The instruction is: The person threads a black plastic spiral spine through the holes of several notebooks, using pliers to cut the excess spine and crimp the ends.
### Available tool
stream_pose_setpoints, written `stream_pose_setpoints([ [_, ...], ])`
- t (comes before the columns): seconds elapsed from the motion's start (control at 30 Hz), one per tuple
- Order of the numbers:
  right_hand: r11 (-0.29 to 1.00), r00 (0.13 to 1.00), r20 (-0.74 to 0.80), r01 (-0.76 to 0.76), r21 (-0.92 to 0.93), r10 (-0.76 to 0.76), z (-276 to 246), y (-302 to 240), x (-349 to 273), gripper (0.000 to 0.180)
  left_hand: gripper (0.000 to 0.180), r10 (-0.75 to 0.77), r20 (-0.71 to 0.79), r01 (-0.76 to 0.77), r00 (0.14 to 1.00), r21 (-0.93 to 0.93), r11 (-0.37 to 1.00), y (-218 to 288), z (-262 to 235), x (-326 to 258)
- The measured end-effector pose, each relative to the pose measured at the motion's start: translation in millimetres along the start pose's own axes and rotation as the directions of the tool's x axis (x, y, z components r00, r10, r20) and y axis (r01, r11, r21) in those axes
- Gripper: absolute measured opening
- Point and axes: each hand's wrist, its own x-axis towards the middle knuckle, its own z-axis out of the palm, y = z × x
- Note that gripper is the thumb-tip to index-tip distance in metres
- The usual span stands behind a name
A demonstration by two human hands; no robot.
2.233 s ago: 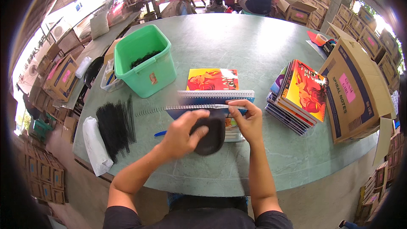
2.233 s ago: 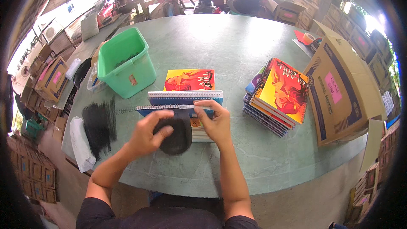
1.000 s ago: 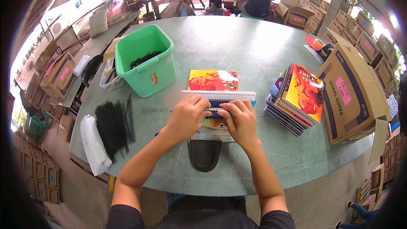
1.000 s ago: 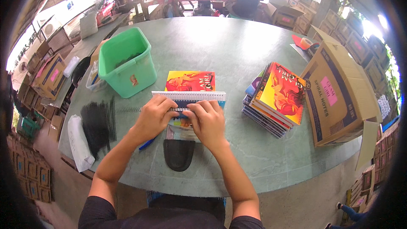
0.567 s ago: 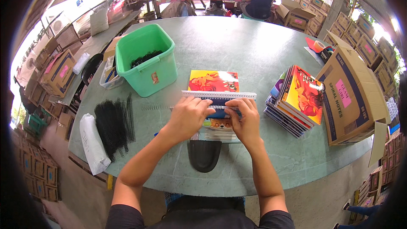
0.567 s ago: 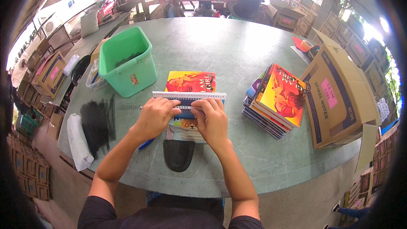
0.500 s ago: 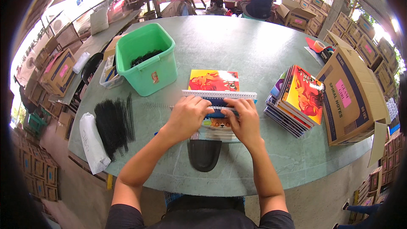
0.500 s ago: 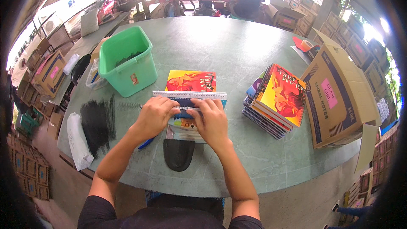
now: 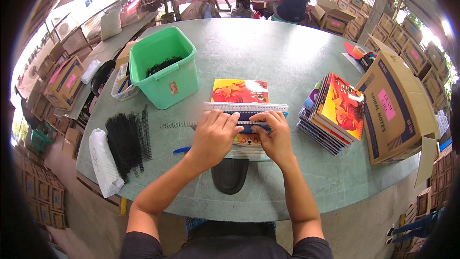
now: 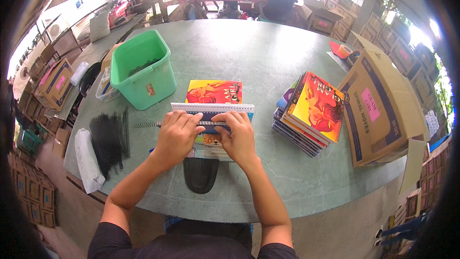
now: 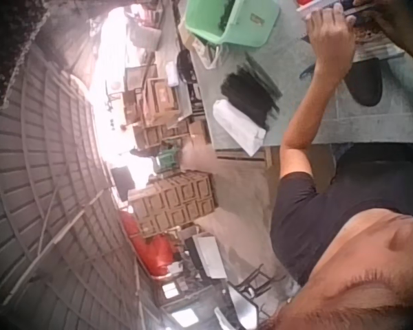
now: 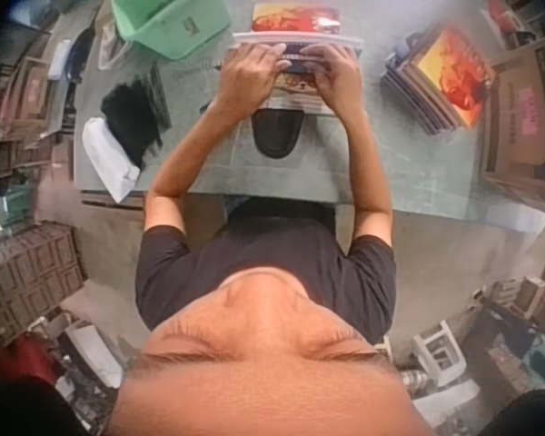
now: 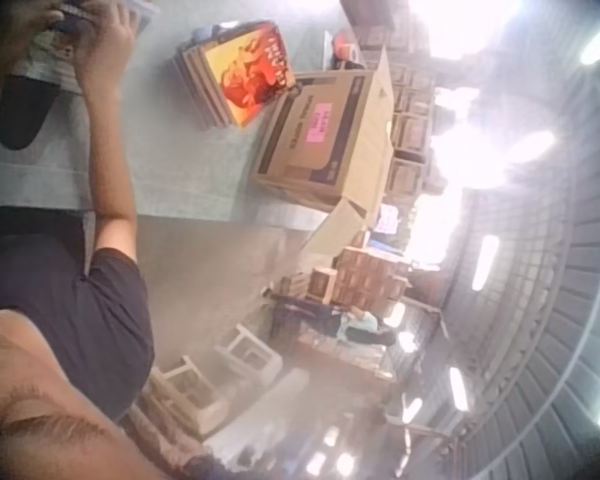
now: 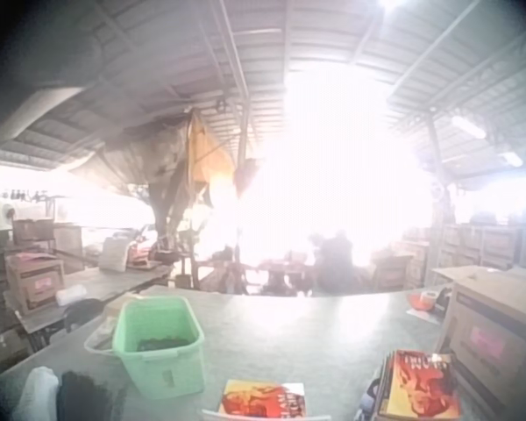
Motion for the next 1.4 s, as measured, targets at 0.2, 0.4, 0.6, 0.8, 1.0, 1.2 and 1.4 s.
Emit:
stream_pose_setpoints([
  [0.2, 0.998, 0.997, 0.062, -0.052, -0.017, 0.053, -2, -1, -2, 0.023, 0.019, -0.068, 0.019, 0.070, 0.997, -0.154, 0.985, -7, 9, -4],
  [0.4, 0.966, 0.979, 0.135, -0.176, 0.190, 0.152, -10, 4, 1, 0.022, 0.017, -0.012, -0.086, -0.002, 0.996, -0.165, 0.986, -17, 3, -4],
  [0.6, 0.900, 0.938, 0.197, -0.334, 0.282, 0.286, -9, 1, 0, 0.020, 0.035, -0.114, 0.310, 0.155, 0.944, -0.113, 0.981, 9, 16, -99],
  [0.8, 0.897, 0.983, -0.037, -0.151, 0.416, 0.182, 0, 19, -3, 0.013, 0.041, -0.288, 0.715, 0.634, 0.638, -0.274, 0.723, 6, -6, -71],
  [1.0, 0.647, 0.935, 0.107, -0.313, 0.696, 0.337, -2, 25, -16, 0.015, 0.044, -0.126, 0.003, 0.121, 0.992, -0.309, 0.943, 19, -19, -8],
  [1.2, 0.648, 0.931, 0.010, -0.262, 0.715, 0.366, 5, 27, -22, 0.013, 0.043, -0.130, 0.058, 0.141, 0.990, -0.303, 0.942, 33, -11, -10],
  [1.4, 0.783, 0.959, -0.113, -0.140, 0.606, 0.259, 13, 29, -17, 0.015, 0.035, -0.011, 0.606, 0.200, 0.795, -0.245, 0.949, 48, 23, -73],
])
